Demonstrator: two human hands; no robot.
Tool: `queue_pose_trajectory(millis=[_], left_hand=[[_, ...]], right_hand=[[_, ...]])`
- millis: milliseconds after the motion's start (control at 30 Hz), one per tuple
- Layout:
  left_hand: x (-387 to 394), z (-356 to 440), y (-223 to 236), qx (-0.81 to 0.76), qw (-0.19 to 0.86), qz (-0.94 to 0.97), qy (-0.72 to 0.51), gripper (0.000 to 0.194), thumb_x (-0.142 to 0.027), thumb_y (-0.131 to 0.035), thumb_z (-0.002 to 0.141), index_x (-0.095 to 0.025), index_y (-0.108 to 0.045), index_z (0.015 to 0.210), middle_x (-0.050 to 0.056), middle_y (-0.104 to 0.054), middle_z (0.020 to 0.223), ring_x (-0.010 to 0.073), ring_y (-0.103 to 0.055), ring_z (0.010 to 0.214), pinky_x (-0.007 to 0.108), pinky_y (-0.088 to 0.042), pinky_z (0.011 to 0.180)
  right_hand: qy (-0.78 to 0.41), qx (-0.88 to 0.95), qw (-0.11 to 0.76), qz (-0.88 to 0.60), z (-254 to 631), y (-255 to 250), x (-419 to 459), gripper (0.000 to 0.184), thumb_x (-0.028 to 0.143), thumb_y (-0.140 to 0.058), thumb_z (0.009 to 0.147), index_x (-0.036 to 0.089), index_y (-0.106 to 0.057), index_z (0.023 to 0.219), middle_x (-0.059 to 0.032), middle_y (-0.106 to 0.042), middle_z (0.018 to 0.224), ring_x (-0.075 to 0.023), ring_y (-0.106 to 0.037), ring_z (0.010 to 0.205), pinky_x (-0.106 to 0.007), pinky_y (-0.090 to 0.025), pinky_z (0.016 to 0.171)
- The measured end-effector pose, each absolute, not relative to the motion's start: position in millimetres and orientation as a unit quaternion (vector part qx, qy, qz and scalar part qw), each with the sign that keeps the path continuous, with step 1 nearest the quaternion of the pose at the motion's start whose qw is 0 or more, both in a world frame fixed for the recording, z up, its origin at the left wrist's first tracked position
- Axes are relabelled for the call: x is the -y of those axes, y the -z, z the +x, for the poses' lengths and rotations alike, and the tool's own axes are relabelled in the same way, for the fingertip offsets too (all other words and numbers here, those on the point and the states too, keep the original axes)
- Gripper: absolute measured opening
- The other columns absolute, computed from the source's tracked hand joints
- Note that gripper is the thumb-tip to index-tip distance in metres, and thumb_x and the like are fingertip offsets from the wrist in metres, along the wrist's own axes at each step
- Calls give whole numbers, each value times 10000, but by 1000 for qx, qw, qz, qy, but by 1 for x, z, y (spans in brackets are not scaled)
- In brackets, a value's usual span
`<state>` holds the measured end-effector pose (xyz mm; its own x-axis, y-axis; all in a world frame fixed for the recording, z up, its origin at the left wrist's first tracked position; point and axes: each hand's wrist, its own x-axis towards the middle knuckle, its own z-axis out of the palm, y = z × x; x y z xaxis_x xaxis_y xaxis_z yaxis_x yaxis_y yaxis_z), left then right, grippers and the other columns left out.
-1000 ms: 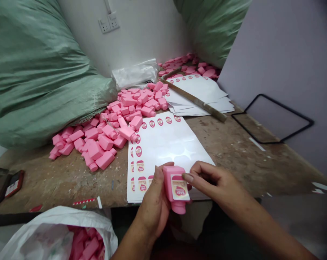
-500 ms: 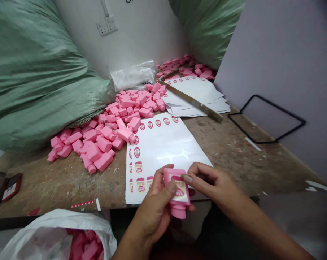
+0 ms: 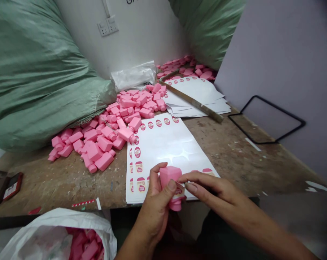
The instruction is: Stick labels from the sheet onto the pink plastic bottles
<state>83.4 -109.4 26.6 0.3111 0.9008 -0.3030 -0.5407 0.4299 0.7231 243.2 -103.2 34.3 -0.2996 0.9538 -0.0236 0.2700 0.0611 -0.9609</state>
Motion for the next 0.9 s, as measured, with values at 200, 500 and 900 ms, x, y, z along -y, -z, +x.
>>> queue_pose_trajectory(millis=[200, 500, 900], left_hand=[[110, 79, -26, -366, 776, 253, -448, 439, -286, -643, 835, -280, -401, 1200, -4, -611, 922, 115, -587, 784, 247, -437, 737], [110, 78, -26, -343, 787, 260, -442, 413, -352, -605, 862, -278, -391, 1208, 35, -616, 1053, 157, -625, 886, 282, -485, 768], [110, 80, -21, -334, 787, 241, -460, 370, -370, -585, 874, -259, -392, 1170, 27, -619, 986, 138, -625, 812, 278, -509, 726]], right_hand=[[-580, 620, 299, -435, 259, -30, 96, 349, 443, -748, 697, 280, -736, 1005, -31, -712, 978, -239, -651, 948, -353, -508, 864], [-577, 545, 372, -481, 239, -30, 100, 311, 489, -646, 781, 193, -635, 683, 10, -593, 629, -146, -574, 609, -257, -505, 579], [-601, 492, 410, -479, 229, -25, 103, 262, 456, -666, 763, 206, -597, 731, 20, -587, 653, -143, -568, 613, -251, -492, 579]])
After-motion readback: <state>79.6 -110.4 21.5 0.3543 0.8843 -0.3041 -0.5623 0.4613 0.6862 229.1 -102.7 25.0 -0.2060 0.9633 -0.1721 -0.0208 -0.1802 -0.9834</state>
